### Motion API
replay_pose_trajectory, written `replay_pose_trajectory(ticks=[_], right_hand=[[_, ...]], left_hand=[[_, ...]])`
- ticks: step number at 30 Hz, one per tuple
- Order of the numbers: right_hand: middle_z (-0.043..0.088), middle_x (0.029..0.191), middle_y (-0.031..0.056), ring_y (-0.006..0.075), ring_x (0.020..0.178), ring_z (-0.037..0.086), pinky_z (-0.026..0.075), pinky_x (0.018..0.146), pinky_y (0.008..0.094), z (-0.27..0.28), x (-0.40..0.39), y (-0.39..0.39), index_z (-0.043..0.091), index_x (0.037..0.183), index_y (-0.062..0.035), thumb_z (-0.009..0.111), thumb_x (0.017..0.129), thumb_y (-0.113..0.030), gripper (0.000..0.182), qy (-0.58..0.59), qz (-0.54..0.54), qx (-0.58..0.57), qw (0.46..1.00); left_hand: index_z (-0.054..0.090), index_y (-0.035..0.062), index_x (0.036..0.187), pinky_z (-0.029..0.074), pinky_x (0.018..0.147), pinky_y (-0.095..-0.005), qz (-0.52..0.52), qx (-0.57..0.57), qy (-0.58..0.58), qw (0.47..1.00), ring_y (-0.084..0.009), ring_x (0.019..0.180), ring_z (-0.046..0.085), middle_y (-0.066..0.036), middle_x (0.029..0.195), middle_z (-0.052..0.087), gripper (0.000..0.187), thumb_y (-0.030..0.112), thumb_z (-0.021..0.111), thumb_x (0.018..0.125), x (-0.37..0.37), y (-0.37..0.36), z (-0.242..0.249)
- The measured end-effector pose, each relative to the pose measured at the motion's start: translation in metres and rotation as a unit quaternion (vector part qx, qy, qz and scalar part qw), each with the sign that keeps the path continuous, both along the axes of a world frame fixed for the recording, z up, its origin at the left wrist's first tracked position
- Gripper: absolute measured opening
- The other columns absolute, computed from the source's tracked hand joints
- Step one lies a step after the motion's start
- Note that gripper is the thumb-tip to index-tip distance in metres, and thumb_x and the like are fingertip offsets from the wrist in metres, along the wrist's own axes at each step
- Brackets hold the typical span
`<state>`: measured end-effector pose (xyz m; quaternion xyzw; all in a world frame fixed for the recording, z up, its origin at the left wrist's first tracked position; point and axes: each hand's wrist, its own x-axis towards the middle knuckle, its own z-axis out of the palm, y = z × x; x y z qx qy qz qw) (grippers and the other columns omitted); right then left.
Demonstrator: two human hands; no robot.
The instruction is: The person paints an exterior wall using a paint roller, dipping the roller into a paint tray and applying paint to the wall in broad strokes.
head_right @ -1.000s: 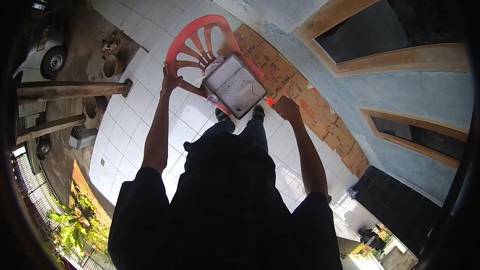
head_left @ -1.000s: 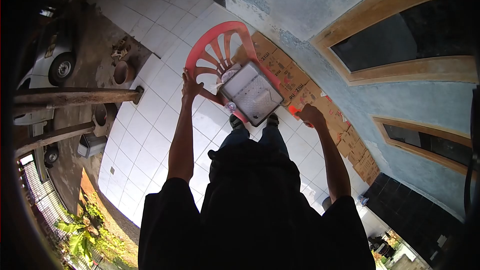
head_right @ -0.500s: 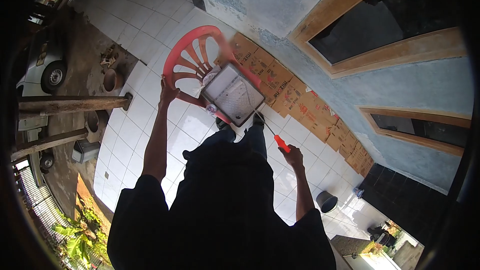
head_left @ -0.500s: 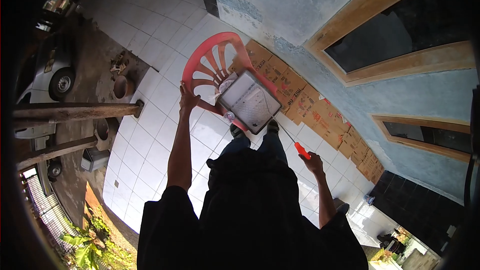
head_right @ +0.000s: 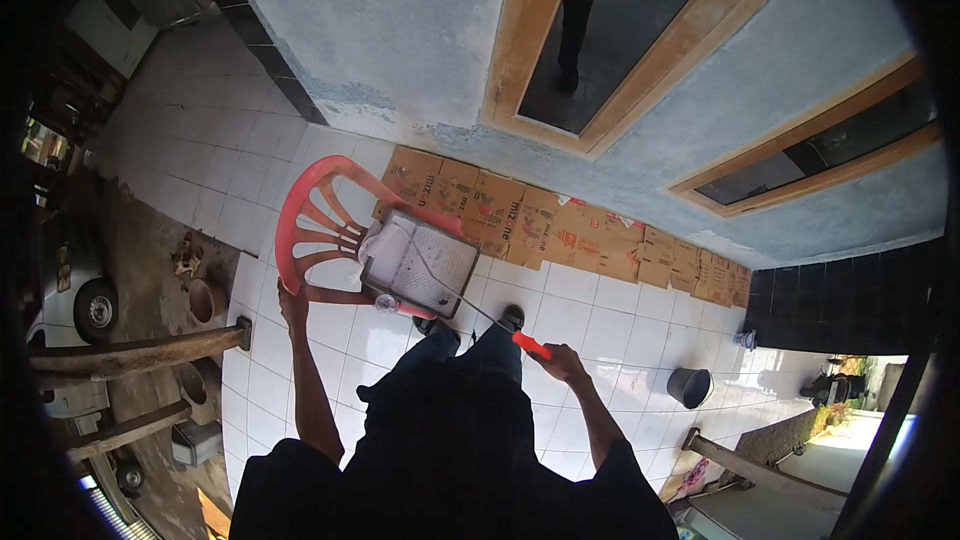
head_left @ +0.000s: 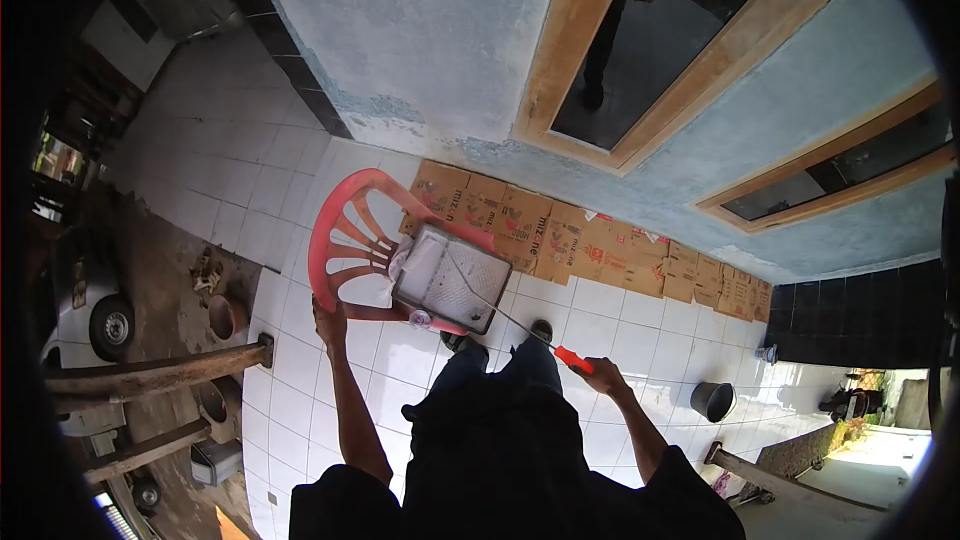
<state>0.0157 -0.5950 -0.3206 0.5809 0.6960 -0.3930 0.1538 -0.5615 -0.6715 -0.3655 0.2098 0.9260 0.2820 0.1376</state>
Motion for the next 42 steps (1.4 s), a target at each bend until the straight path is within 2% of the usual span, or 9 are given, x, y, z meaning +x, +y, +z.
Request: replay_pose_trajectory(ticks=[3,12,16,17,19,20,30,37,42], right_hand=[[0.065,0.082,0.0174,0.0387,0.083,0.062,0.049,0.072,0.0444,-0.007,0.014,-0.001,0.063,0.083,-0.0080,0.046,0.085,-0.063,0.058,-0.005,0.041,0.009,0.999],[0.066,0.080,0.0161,0.0353,0.081,0.062,0.048,0.072,0.0395,-0.017,0.066,-0.014,0.067,0.088,-0.0084,0.049,0.086,-0.060,0.054,0.073,0.000,-0.022,0.997],[0.065,0.074,0.0170,0.0282,0.068,0.061,0.046,0.067,0.0365,-0.016,0.100,-0.021,0.066,0.088,-0.0068,0.050,0.087,-0.057,0.053,0.117,-0.072,-0.060,0.989],[0.061,0.064,0.0131,0.0214,0.061,0.057,0.045,0.062,0.0350,-0.014,0.108,-0.025,0.064,0.082,-0.0047,0.052,0.087,-0.056,0.053,0.148,-0.093,-0.040,0.984],[0.054,0.057,0.0065,0.0139,0.056,0.051,0.043,0.056,0.0322,-0.005,0.121,-0.029,0.061,0.076,-0.0029,0.054,0.088,-0.053,0.052,0.170,-0.148,-0.061,0.972],[0.049,0.055,0.0012,0.0093,0.054,0.046,0.039,0.051,0.0294,-0.008,0.130,-0.033,0.058,0.071,-0.0036,0.057,0.088,-0.050,0.049,0.182,-0.166,-0.056,0.968],[0.050,0.056,0.0016,0.0103,0.053,0.048,0.041,0.049,0.0298,0.014,0.182,-0.047,0.054,0.070,-0.0033,0.052,0.089,-0.053,0.053,0.253,-0.311,0.010,0.916],[0.045,0.054,-0.0047,0.0038,0.046,0.042,0.034,0.040,0.0236,0.032,0.178,-0.036,0.051,0.070,-0.0074,0.054,0.091,-0.043,0.041,0.345,-0.390,0.070,0.851],[0.045,0.051,-0.0005,0.0062,0.045,0.042,0.034,0.042,0.0273,0.036,0.175,-0.013,0.051,0.069,-0.0026,0.052,0.092,-0.041,0.045,0.347,-0.417,0.106,0.833]], left_hand=[[0.046,-0.0004,0.124,0.045,0.089,-0.0432,-0.010,0.105,-0.011,0.994,-0.0370,0.103,0.057,-0.020,0.117,0.057,0.051,0.019,0.063,0.080,0.015,-0.024,-0.060],[0.058,-0.0018,0.110,0.048,0.081,-0.0402,-0.033,0.020,-0.099,0.994,-0.0323,0.092,0.061,-0.017,0.100,0.064,0.034,0.017,0.061,0.082,0.137,0.003,-0.064],[0.061,-0.0005,0.102,0.045,0.088,-0.0389,-0.192,-0.015,-0.055,0.980,-0.0296,0.098,0.059,-0.016,0.103,0.063,0.027,0.017,0.059,0.082,0.166,0.027,-0.111],[0.061,-0.0009,0.105,0.043,0.091,-0.0372,-0.185,0.073,-0.069,0.978,-0.0298,0.101,0.057,-0.017,0.108,0.061,0.029,0.015,0.060,0.080,0.180,0.030,-0.122],[0.061,-0.0024,0.106,0.043,0.092,-0.0357,-0.238,0.126,-0.086,0.959,-0.0298,0.102,0.057,-0.018,0.108,0.061,0.032,0.012,0.060,0.078,0.209,0.045,-0.117],[0.062,-0.0026,0.106,0.044,0.090,-0.0348,-0.202,0.095,-0.094,0.970,-0.0293,0.100,0.059,-0.018,0.107,0.063,0.032,0.010,0.061,0.077,0.241,0.062,-0.071],[0.061,-0.0034,0.106,0.048,0.086,-0.0307,-0.334,0.103,-0.270,0.897,-0.0239,0.098,0.063,-0.016,0.103,0.066,0.030,0.010,0.062,0.079,0.410,0.131,0.019],[0.060,-0.0031,0.108,0.048,0.089,-0.0327,-0.422,0.114,-0.305,0.846,-0.0260,0.102,0.062,-0.017,0.106,0.065,0.031,0.014,0.061,0.082,0.477,0.149,0.014],[0.059,-0.0023,0.110,0.048,0.090,-0.0335,-0.451,0.100,-0.299,0.835,-0.0260,0.104,0.061,-0.016,0.109,0.064,0.029,0.014,0.060,0.085,0.496,0.142,0.030]])
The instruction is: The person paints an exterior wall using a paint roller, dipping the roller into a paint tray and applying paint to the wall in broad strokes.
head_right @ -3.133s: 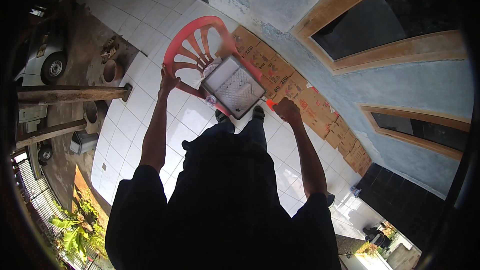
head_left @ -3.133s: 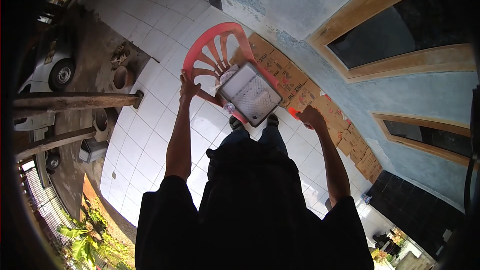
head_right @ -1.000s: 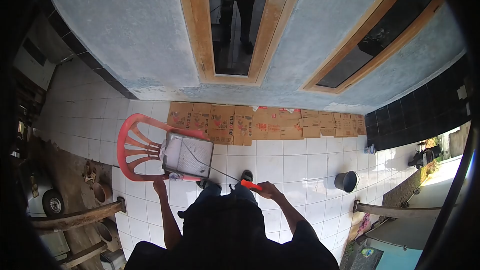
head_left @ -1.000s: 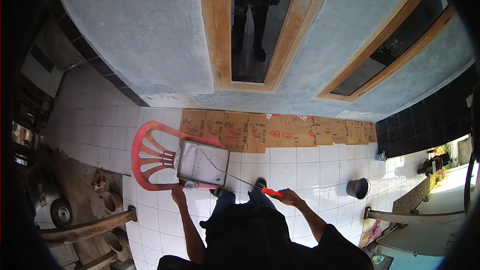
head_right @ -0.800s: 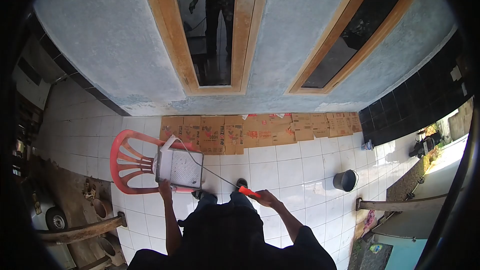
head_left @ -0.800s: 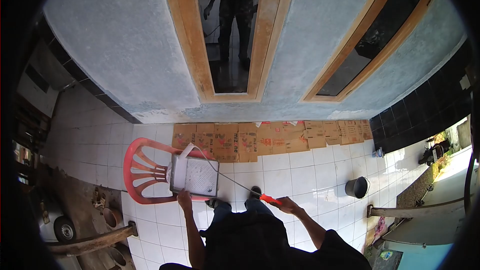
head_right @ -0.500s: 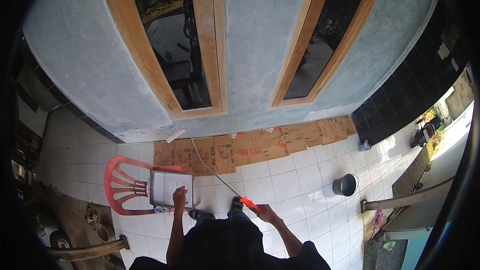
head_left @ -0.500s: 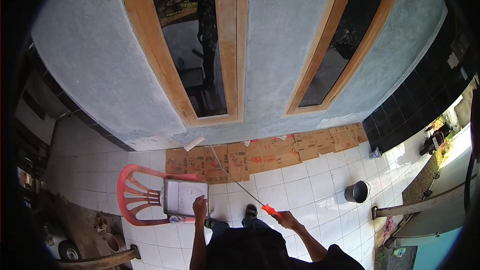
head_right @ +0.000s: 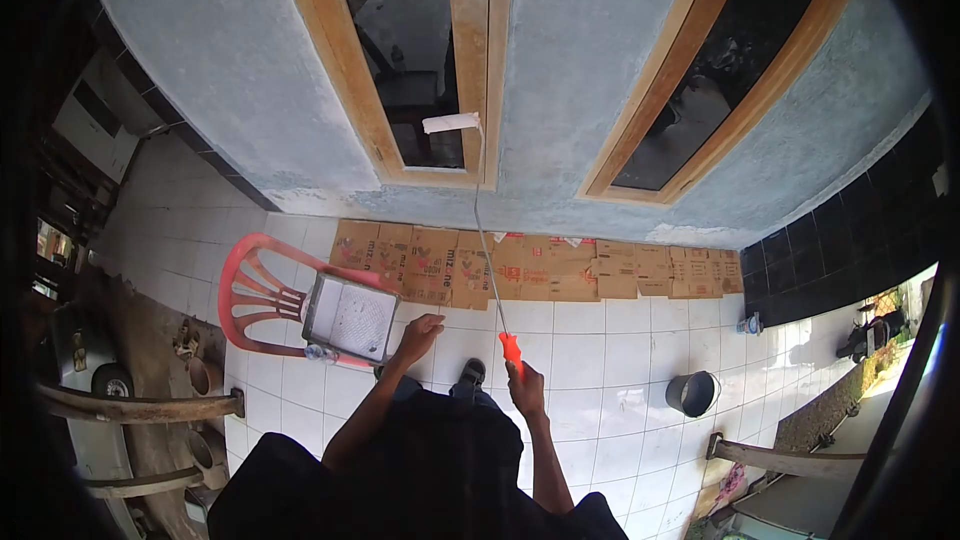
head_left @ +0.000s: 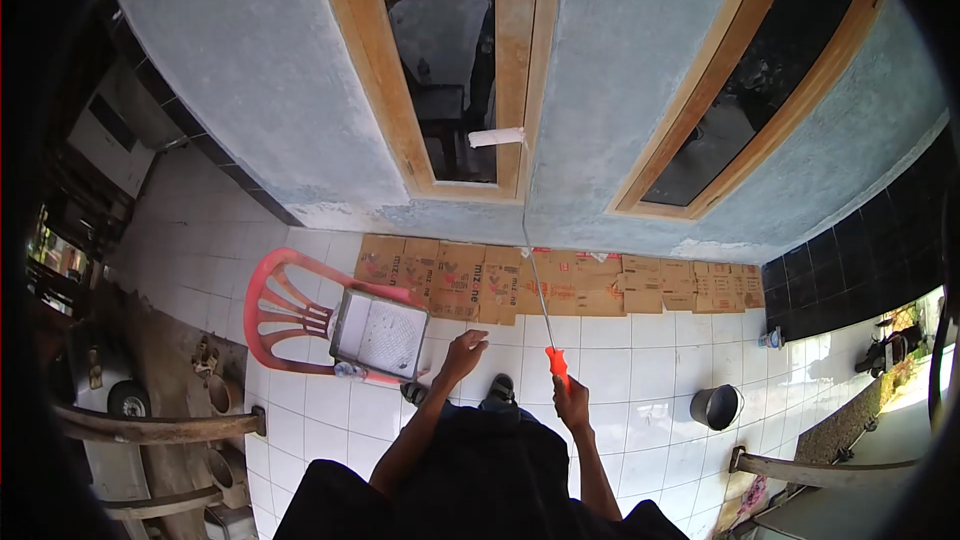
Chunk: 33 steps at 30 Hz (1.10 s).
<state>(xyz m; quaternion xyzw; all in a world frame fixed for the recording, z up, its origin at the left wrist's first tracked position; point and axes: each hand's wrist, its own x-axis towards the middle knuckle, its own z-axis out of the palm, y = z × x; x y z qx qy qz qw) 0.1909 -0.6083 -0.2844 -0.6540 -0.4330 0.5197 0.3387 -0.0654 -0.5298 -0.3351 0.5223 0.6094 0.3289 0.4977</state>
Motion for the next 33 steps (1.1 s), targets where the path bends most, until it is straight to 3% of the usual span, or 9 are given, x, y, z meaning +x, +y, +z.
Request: replay_pose_trajectory(ticks=[1,2,9,17,19,23,25,28,33], right_hand=[[0.044,0.050,0.0008,0.0067,0.047,0.041,0.034,0.043,0.0288,-0.005,0.002,0.004,0.051,0.069,-0.0016,0.052,0.092,-0.040,0.045,-0.017,0.003,-0.004,1.000],[0.043,0.051,-0.0021,0.0053,0.041,0.041,0.033,0.037,0.0243,-0.016,0.008,0.006,0.050,0.071,-0.0058,0.049,0.093,-0.042,0.042,-0.054,0.025,0.025,0.998],[0.044,0.051,0.0017,0.0078,0.047,0.041,0.034,0.043,0.0280,-0.021,0.030,0.015,0.051,0.069,-0.0020,0.052,0.092,-0.044,0.048,-0.142,0.064,0.073,0.985],[0.049,0.053,0.0050,0.0111,0.049,0.047,0.037,0.046,0.0309,-0.023,-0.009,0.037,0.055,0.074,0.0003,0.051,0.092,-0.042,0.046,-0.131,0.121,0.052,0.983],[0.051,0.054,0.0064,0.0124,0.049,0.048,0.039,0.047,0.0315,-0.021,-0.028,0.045,0.056,0.076,0.0005,0.051,0.092,-0.039,0.043,-0.120,0.136,0.077,0.980],[0.054,0.055,0.0076,0.0149,0.051,0.054,0.041,0.048,0.0317,-0.017,-0.063,0.062,0.058,0.077,-0.0001,0.051,0.092,-0.036,0.039,-0.114,0.145,0.113,0.976],[0.055,0.055,0.0076,0.0152,0.050,0.055,0.042,0.048,0.0313,-0.001,-0.076,0.073,0.058,0.077,-0.0005,0.052,0.092,-0.035,0.038,-0.100,0.142,0.143,0.974],[0.055,0.055,0.0047,0.0123,0.049,0.053,0.041,0.046,0.0286,0.030,-0.092,0.094,0.058,0.077,-0.0010,0.053,0.091,-0.033,0.036,-0.080,0.130,0.169,0.974],[0.051,0.051,0.0014,0.0075,0.043,0.047,0.036,0.040,0.0236,0.088,-0.113,0.131,0.056,0.077,-0.0006,0.052,0.092,-0.029,0.033,-0.023,0.073,0.263,0.962]], left_hand=[[0.059,-0.0030,0.109,0.048,0.090,-0.0330,0.008,0.007,-0.021,1.000,-0.0257,0.104,0.061,-0.017,0.109,0.064,0.029,0.013,0.059,0.085,0.000,-0.003,-0.007],[0.059,-0.0036,0.109,0.047,0.090,-0.0324,0.012,0.003,-0.019,1.000,-0.0250,0.104,0.061,-0.017,0.109,0.064,0.028,0.012,0.059,0.085,0.000,-0.005,-0.008],[0.059,-0.0024,0.110,0.048,0.089,-0.0311,0.045,-0.048,-0.035,0.997,-0.0234,0.101,0.062,-0.016,0.107,0.065,0.030,0.015,0.059,0.085,0.007,-0.006,-0.001],[0.052,0.0008,0.121,0.046,0.088,-0.0314,0.006,-0.058,-0.063,0.996,-0.0208,0.100,0.061,-0.013,0.108,0.063,0.037,0.022,0.055,0.090,0.026,0.013,0.028],[0.044,0.0013,0.128,0.044,0.091,-0.0323,0.015,-0.058,-0.085,0.995,-0.0206,0.103,0.059,-0.013,0.108,0.062,0.043,0.022,0.054,0.092,0.031,0.018,0.041],[0.040,-0.0013,0.125,0.047,0.086,-0.0329,0.038,0.019,-0.152,0.987,-0.0225,0.099,0.061,-0.012,0.109,0.060,0.045,0.027,0.054,0.092,0.036,0.031,0.047],[0.040,-0.0015,0.125,0.046,0.087,-0.0329,0.023,0.034,-0.249,0.968,-0.0228,0.100,0.060,-0.012,0.111,0.058,0.044,0.028,0.053,0.094,0.032,0.041,0.051],[0.038,-0.0014,0.127,0.045,0.091,-0.0345,0.003,0.023,-0.340,0.940,-0.0245,0.108,0.057,-0.018,0.118,0.054,0.045,0.027,0.050,0.095,0.022,0.058,0.096],[0.020,0.0013,0.139,0.041,0.097,-0.0353,-0.071,0.107,-0.328,0.936,-0.0241,0.118,0.049,-0.018,0.128,0.046,0.059,0.021,0.052,0.094,0.009,0.088,0.180]])
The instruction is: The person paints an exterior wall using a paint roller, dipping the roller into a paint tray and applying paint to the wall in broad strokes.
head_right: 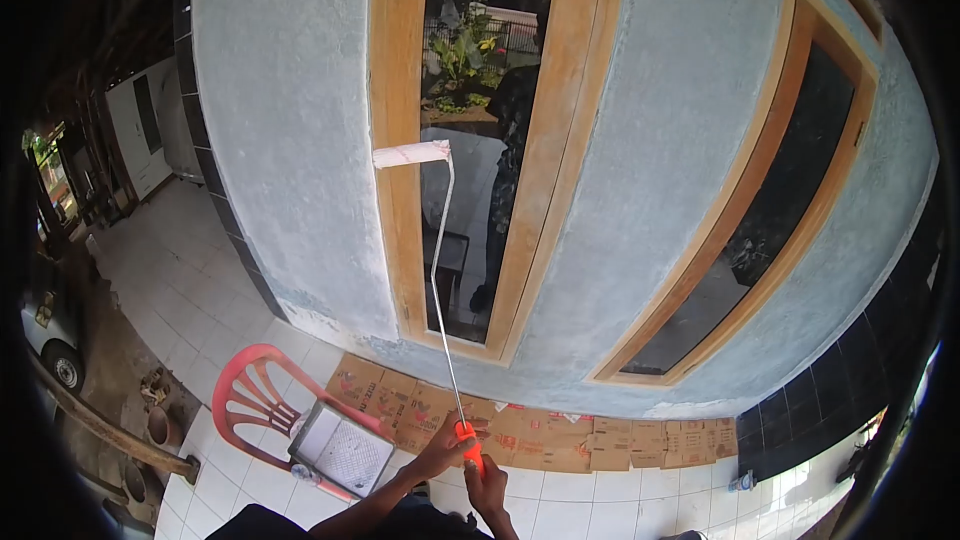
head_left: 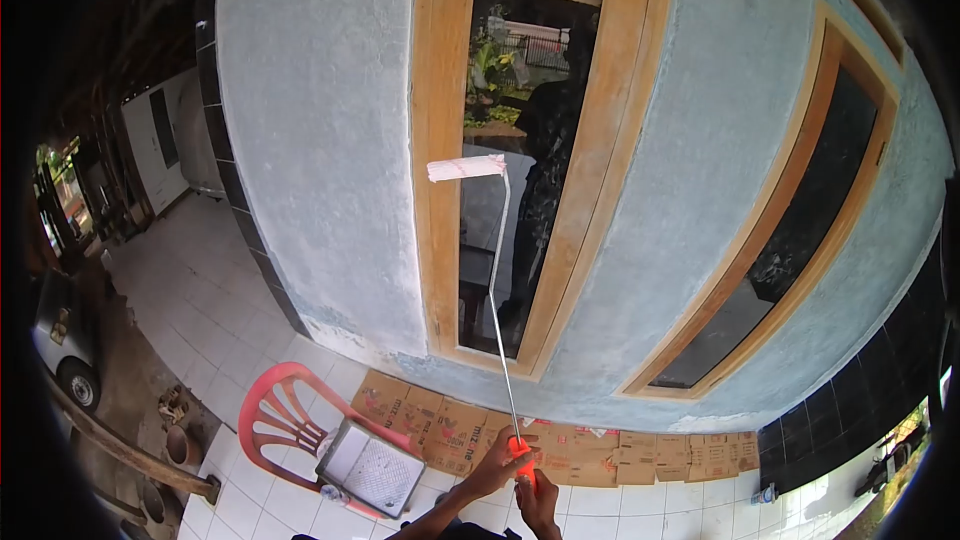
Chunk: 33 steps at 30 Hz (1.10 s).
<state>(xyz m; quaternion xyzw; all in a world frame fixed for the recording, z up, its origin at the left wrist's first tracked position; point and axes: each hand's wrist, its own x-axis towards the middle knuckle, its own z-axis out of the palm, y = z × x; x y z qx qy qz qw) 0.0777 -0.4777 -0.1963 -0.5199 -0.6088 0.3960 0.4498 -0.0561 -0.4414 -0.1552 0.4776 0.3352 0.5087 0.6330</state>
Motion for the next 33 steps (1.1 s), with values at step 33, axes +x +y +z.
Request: replay_pose_trajectory(ticks=[33], right_hand=[[0.041,0.052,-0.0012,0.0065,0.037,0.040,0.032,0.033,0.0218,0.353,0.128,0.186,0.050,0.090,-0.0065,0.045,0.095,-0.044,0.038,0.149,-0.228,0.248,0.930]], left_hand=[[0.028,0.0037,0.137,0.034,0.103,-0.0389,-0.102,0.165,0.074,0.978,-0.0263,0.123,0.045,-0.017,0.132,0.044,0.048,0.024,0.045,0.097,0.048,0.135,0.095]])
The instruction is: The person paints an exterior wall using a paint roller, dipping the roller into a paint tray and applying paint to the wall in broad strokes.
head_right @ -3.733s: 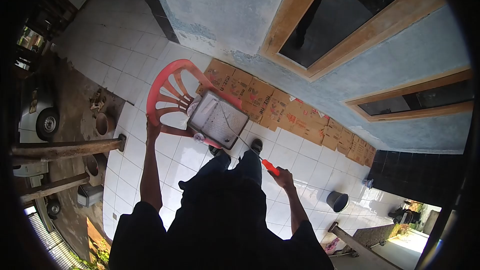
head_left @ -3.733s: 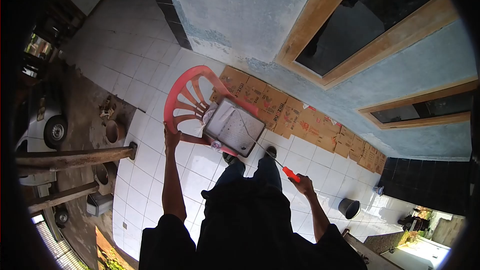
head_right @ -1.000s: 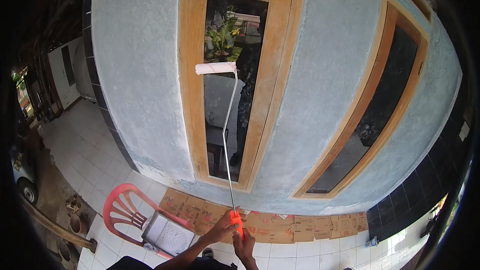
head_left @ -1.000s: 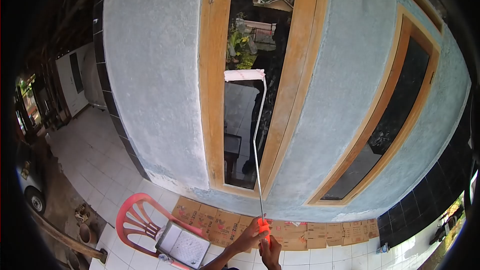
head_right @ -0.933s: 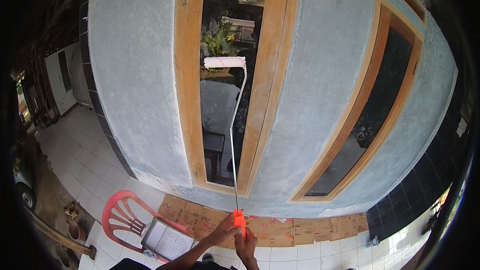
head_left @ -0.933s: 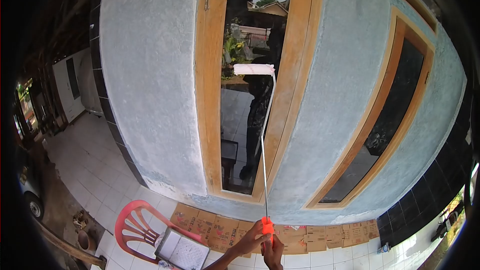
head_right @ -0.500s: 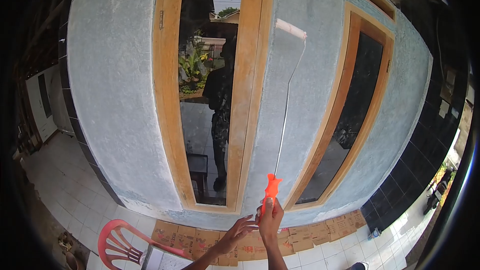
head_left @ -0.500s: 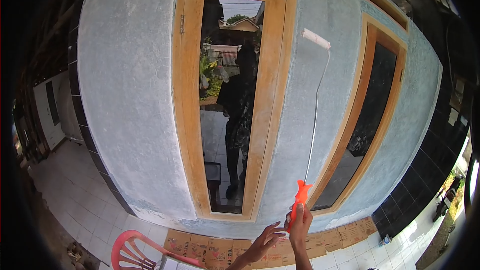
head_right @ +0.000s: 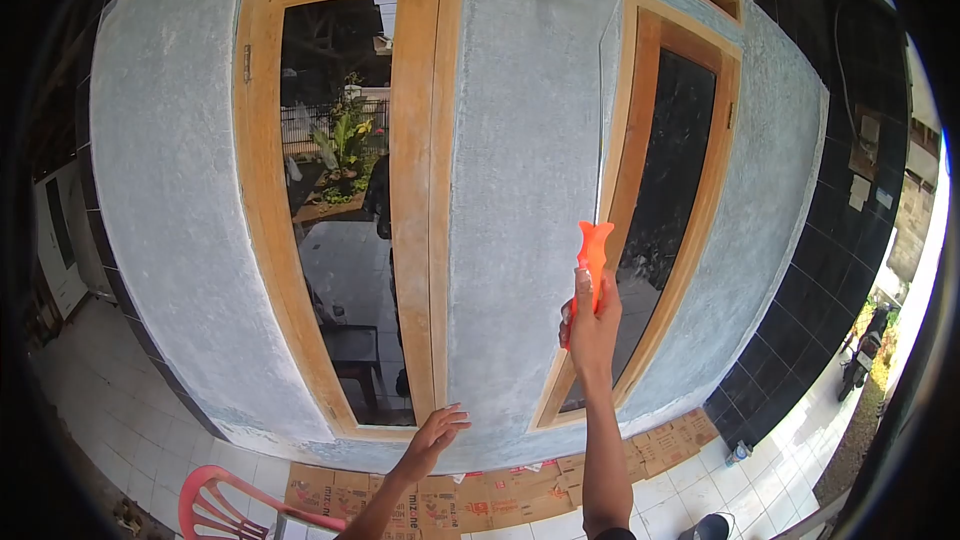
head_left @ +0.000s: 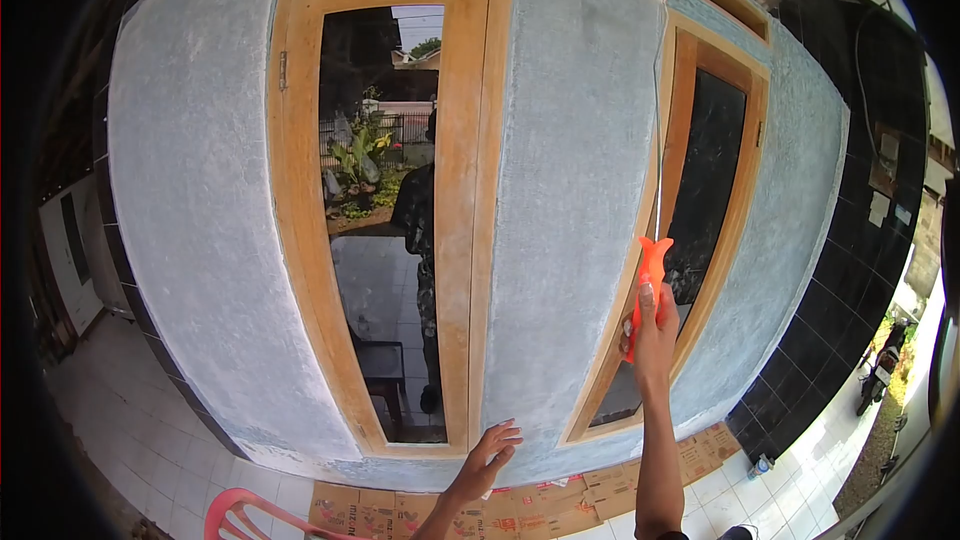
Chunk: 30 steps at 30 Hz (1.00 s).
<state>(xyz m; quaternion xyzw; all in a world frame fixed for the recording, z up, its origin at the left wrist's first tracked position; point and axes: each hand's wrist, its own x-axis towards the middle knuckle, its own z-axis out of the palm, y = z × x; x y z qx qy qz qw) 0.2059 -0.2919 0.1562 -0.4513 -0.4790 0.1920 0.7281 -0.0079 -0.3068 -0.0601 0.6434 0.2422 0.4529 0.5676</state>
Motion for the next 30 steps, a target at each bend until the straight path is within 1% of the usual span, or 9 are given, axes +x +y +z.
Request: replay_pose_trajectory(ticks=[3,8,14,16,20,22,30], right_hand=[[0.042,0.053,-0.0018,0.0054,0.038,0.040,0.032,0.034,0.0210,0.029,0.032,0.015,0.049,0.091,-0.0079,0.046,0.095,-0.042,0.034,-0.019,-0.008,0.025,0.999],[0.043,0.054,-0.0018,0.0058,0.038,0.041,0.033,0.034,0.0213,0.062,0.082,0.042,0.050,0.091,-0.0076,0.047,0.095,-0.041,0.034,-0.047,-0.024,0.036,0.998],[0.043,0.054,-0.0016,0.0061,0.038,0.041,0.032,0.033,0.0222,0.061,0.129,0.054,0.052,0.094,-0.0071,0.047,0.095,-0.042,0.036,-0.062,-0.012,0.025,0.998],[0.042,0.055,-0.0020,0.0058,0.038,0.041,0.032,0.033,0.0222,0.058,0.141,0.057,0.053,0.097,-0.0066,0.047,0.094,-0.043,0.037,-0.069,-0.005,0.026,0.997],[0.042,0.055,-0.0026,0.0052,0.039,0.041,0.032,0.034,0.0220,0.060,0.155,0.062,0.054,0.100,-0.0061,0.047,0.094,-0.043,0.038,-0.072,-0.001,0.030,0.997],[0.042,0.055,-0.0027,0.0052,0.040,0.041,0.033,0.035,0.0222,0.068,0.159,0.064,0.054,0.100,-0.0051,0.047,0.094,-0.044,0.040,-0.078,0.005,0.035,0.996],[0.042,0.055,-0.0005,0.0074,0.041,0.042,0.035,0.038,0.0237,0.124,0.150,0.081,0.053,0.098,-0.0038,0.046,0.095,-0.042,0.039,-0.103,-0.002,0.076,0.992]], left_hand=[[0.028,0.0037,0.137,0.034,0.103,-0.0388,0.015,-0.027,-0.009,0.999,-0.0258,0.123,0.045,-0.018,0.132,0.044,0.047,0.023,0.046,0.097,0.029,0.004,-0.007],[0.029,0.0035,0.136,0.035,0.102,-0.0376,0.021,-0.027,-0.012,0.999,-0.0254,0.123,0.045,-0.018,0.131,0.044,0.047,0.022,0.046,0.097,0.075,0.018,-0.011],[0.029,0.0032,0.136,0.035,0.102,-0.0370,0.040,-0.007,-0.012,0.999,-0.0253,0.122,0.047,-0.017,0.132,0.044,0.047,0.021,0.047,0.097,0.115,0.028,-0.010],[0.030,0.0045,0.135,0.030,0.104,-0.0406,0.036,-0.013,-0.033,0.999,-0.0287,0.124,0.044,-0.019,0.133,0.041,0.044,0.024,0.044,0.098,0.128,0.030,-0.013],[0.030,0.0053,0.134,0.031,0.105,-0.0405,0.043,-0.027,-0.016,0.999,-0.0290,0.124,0.044,-0.019,0.133,0.041,0.043,0.023,0.044,0.098,0.148,0.033,-0.015],[0.028,0.0037,0.136,0.036,0.102,-0.0380,0.047,-0.019,-0.021,0.998,-0.0261,0.122,0.046,-0.018,0.132,0.044,0.047,0.022,0.046,0.097,0.157,0.036,-0.020],[0.030,0.0033,0.135,0.037,0.101,-0.0377,0.064,-0.006,-0.027,0.998,-0.0262,0.121,0.047,-0.018,0.130,0.046,0.045,0.020,0.046,0.097,0.176,0.038,-0.024]])
